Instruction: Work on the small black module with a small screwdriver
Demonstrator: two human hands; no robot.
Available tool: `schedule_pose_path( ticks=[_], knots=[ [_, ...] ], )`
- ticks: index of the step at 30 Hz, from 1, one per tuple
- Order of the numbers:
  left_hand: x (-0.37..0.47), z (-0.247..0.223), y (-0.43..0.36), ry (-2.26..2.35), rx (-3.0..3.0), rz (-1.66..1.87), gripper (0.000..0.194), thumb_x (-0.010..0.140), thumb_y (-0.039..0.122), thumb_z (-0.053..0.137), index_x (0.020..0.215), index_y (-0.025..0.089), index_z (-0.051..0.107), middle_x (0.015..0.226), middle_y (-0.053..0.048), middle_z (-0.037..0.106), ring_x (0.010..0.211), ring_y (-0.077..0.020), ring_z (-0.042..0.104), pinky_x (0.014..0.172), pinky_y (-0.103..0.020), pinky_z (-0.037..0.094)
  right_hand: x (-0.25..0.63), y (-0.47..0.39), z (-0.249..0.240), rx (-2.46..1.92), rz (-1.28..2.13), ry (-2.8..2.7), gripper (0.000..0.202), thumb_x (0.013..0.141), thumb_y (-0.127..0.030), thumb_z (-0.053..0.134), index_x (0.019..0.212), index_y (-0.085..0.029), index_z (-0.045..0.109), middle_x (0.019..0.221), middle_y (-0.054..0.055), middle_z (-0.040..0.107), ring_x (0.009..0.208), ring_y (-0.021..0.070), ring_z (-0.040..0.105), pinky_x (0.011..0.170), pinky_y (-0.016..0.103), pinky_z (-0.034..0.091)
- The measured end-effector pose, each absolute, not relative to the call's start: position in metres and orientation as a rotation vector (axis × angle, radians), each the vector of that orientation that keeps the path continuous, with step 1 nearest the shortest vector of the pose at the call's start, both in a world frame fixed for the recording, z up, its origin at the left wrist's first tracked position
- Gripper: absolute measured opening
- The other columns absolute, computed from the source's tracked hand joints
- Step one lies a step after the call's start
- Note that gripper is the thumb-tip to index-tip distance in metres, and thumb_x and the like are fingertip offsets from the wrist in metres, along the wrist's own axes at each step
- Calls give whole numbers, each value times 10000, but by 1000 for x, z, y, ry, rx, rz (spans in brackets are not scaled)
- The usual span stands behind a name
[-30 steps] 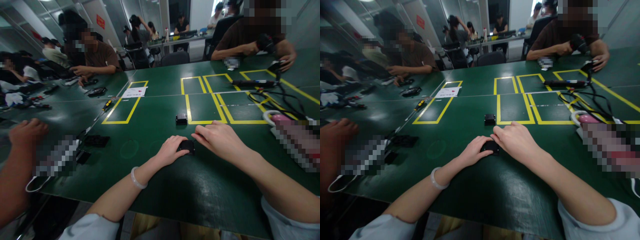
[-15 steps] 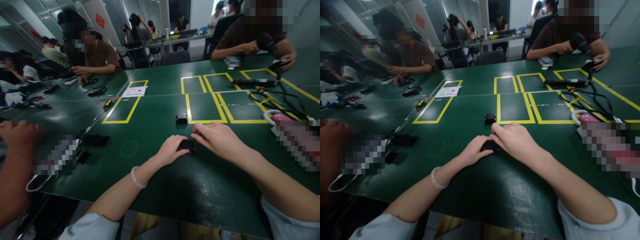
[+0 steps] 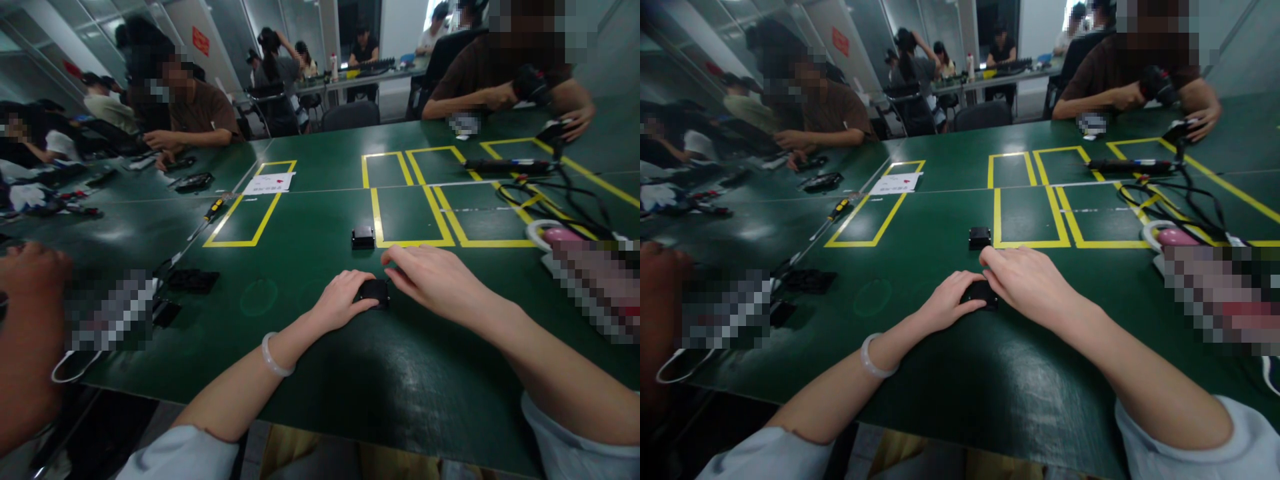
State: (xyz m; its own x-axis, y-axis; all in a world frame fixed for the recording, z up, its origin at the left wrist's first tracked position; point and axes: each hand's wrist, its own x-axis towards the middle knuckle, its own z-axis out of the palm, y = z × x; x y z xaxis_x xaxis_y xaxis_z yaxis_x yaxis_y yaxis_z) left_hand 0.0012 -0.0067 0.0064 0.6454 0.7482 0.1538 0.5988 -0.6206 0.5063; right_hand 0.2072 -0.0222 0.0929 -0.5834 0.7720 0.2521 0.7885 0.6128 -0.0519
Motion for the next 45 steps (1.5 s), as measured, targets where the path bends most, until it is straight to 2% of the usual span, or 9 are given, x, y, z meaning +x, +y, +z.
schedule_pose_path(
  ticks=[5,12,17,24,30,33,38,43,45],
  knots=[
    [1,7,-7,1080,2443,475,376,902,437,546,1201,215,496,1111,-64,588,1010,-238,522,889,-381,429,206,-23,92,-1404,-206,-2571,281,970,-368,350,888,-182,544,741,57,678,685,194,624,652,304,353],
    [1,6,-7,1080,2439,481,360,897,433,556,1178,215,501,1109,-59,592,1009,-235,524,895,-379,427,206,-24,95,-1302,-111,-2590,169,943,-260,389,911,-192,541,793,41,669,720,175,610,628,286,343],
    [1,6,-7,1068,2452,482,361,901,430,553,1184,213,496,1111,-57,593,1004,-234,525,886,-373,428,206,-23,94,-1398,-114,-2568,260,960,-389,372,887,-200,534,743,37,663,692,193,606,619,294,335],
    [1,6,-7,1085,2458,475,365,901,445,549,1174,208,502,1111,-63,585,1018,-240,519,892,-374,427,207,-23,96,-1311,-66,-2556,138,939,-263,405,935,-191,523,851,38,668,777,186,622,655,283,365],
    [0,5,-7,1078,2465,494,369,903,438,548,1184,205,495,1101,-56,587,1004,-230,518,885,-365,428,206,-23,95,-1392,-108,-2562,250,961,-384,376,891,-194,521,743,31,660,686,194,616,642,300,361],
    [0,5,-7,1088,2467,483,365,902,447,546,1175,207,502,1104,-54,585,1005,-230,518,882,-366,429,206,-21,93,-1392,-158,-2580,220,963,-318,369,868,-193,524,748,33,658,696,196,624,669,310,370],
    [1,5,-6,1084,2466,480,366,897,441,557,1170,204,500,1113,-54,588,1012,-233,517,883,-363,429,206,-22,95,-1291,-113,-2554,113,923,-249,428,965,-190,515,896,37,669,821,197,633,709,299,388],
    [0,5,-7,1077,2468,479,375,905,441,544,1191,205,492,1112,-59,588,1011,-235,518,882,-369,429,206,-22,95,-1413,-140,-2579,237,960,-379,370,899,-200,512,762,26,658,698,205,624,679,320,381],
    [0,5,-7,1089,2463,476,363,905,441,542,1179,206,498,1108,-59,586,1008,-236,518,880,-370,429,207,-21,94,-1436,-157,-2595,240,968,-351,349,876,-200,512,740,27,654,676,202,620,674,320,375]
  ],
)
